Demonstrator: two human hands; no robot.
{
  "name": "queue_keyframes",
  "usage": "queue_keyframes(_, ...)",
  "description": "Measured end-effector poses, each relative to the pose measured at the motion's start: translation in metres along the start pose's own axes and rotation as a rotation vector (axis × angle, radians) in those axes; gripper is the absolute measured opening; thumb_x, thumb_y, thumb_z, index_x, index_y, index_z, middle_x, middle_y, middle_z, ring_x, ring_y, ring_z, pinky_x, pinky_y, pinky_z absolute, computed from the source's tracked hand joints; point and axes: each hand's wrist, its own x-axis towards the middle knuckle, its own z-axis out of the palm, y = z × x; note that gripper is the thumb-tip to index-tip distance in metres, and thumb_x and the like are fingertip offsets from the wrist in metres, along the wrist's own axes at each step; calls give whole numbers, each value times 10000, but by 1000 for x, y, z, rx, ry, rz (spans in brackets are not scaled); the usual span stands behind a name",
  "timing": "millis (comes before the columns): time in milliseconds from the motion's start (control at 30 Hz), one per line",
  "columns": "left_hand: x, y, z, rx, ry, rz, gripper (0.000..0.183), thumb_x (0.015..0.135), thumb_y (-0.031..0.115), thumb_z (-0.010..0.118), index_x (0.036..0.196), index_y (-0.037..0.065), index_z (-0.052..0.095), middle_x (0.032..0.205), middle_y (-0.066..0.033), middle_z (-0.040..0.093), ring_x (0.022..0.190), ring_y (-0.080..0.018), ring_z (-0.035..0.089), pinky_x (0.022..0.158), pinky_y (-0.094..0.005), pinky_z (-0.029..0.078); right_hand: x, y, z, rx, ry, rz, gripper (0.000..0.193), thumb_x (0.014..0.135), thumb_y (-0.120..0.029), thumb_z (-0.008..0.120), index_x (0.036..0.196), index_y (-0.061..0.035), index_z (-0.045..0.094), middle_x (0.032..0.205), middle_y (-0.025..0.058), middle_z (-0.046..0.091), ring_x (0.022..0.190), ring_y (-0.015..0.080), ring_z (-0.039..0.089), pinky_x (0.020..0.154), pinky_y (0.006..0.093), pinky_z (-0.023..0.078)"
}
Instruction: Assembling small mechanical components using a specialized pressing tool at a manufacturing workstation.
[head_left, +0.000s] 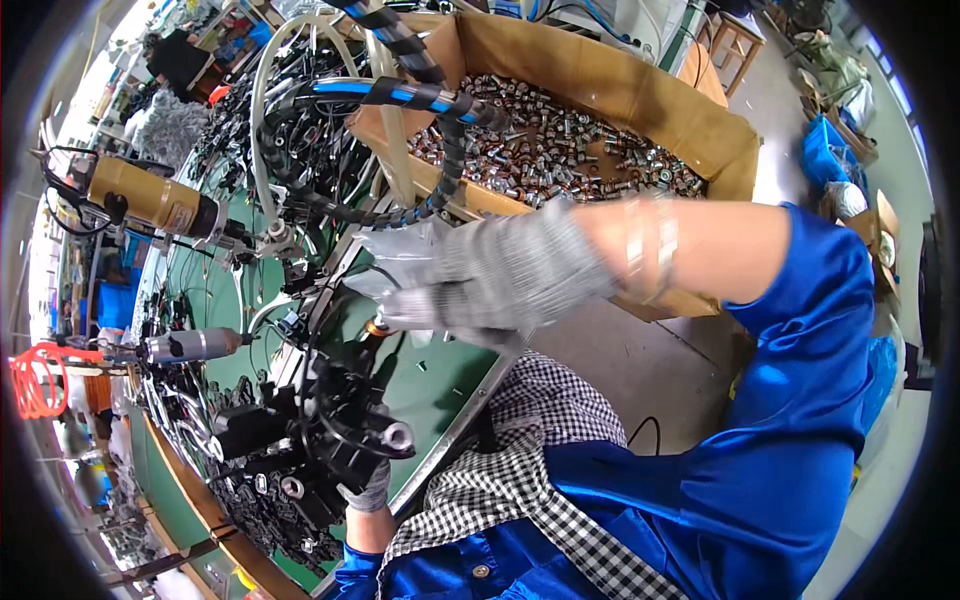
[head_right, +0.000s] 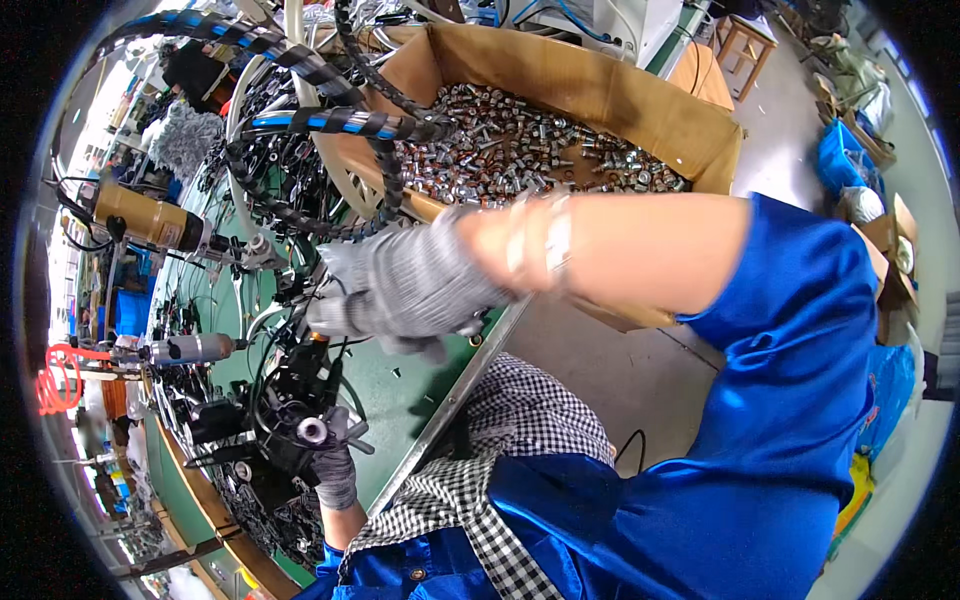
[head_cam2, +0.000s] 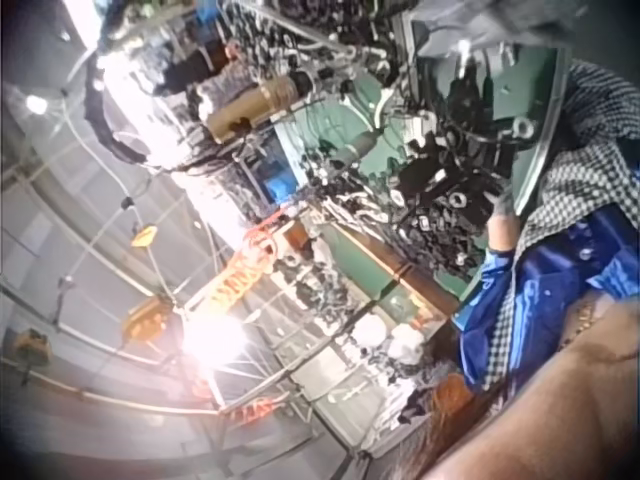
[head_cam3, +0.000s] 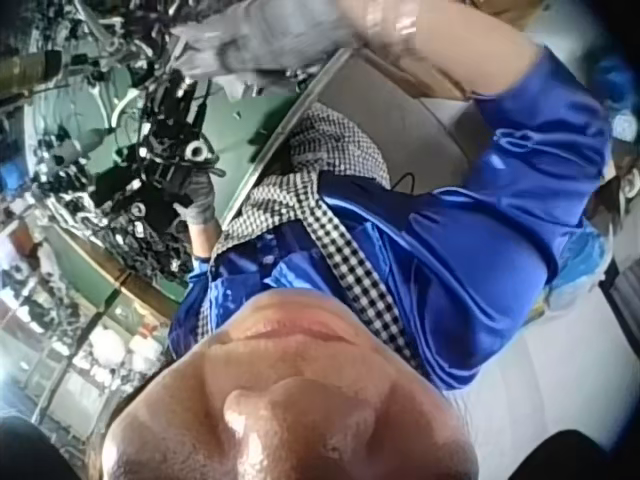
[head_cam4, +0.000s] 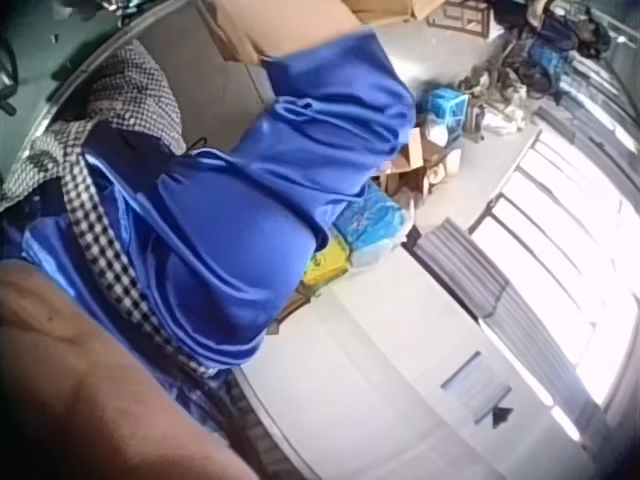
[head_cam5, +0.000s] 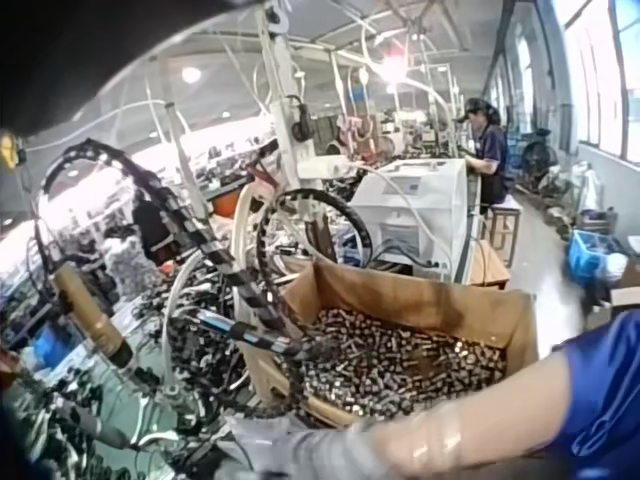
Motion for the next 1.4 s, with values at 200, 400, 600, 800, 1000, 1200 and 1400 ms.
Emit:
queue_keyframes(200,0,22,8,25,-137,-265,303,824,102,695,1094,33,577,1002,-81,591,803,-113,571,513,-351,616,-35,115,-115,-627,534,379,175,836,-159,635,926,-10,653,789,198,641,707,294,633,652,397,504)
queue_keyframes(400,-1,7,3,-1,-76,-105,335,823,86,701,1122,29,561,986,-77,598,802,-158,593,570,-325,594,10,164,-157,-1133,371,512,296,794,-157,653,1078,-74,644,955,197,667,901,396,621,805,414,496)
queue_keyframes(600,-9,3,-4,110,-33,5,361,842,93,688,1168,38,543,993,-91,608,803,-195,619,547,-327,596,35,164,-163,-901,620,515,313,860,-26,509,1135,-97,641,1026,204,666,973,379,642,831,431,511)
queue_keyframes(800,-7,1,0,188,-54,77,387,861,100,675,1215,47,526,999,-106,618,805,-232,645,523,-330,598,39,173,-169,-1028,660,559,302,892,-58,479,1145,-85,643,1020,194,675,946,370,662,802,444,535)
queue_keyframes(1000,-9,10,9,32,-22,-94,344,796,66,727,1101,30,572,985,-67,607,841,-168,582,695,-294,514,49,182,-177,-1059,618,588,281,908,-123,478,1115,-91,666,992,215,676,955,387,652,807,457,529)
queue_keyframes(1200,-11,10,7,168,-82,35,367,800,63,726,1124,33,558,991,-79,609,841,-176,590,682,-295,520,71,154,-165,-939,742,727,314,923,-217,475,1111,-71,680,1086,173,671,1032,343,647,872,435,524)
queue_keyframes(1400,-12,9,1,230,-161,346,456,808,50,720,1206,29,498,1016,-109,608,831,-201,616,607,-304,555,69,167,-159,-865,944,653,238,841,-171,585,1006,-62,716,1013,198,679,962,361,666,827,433,538)
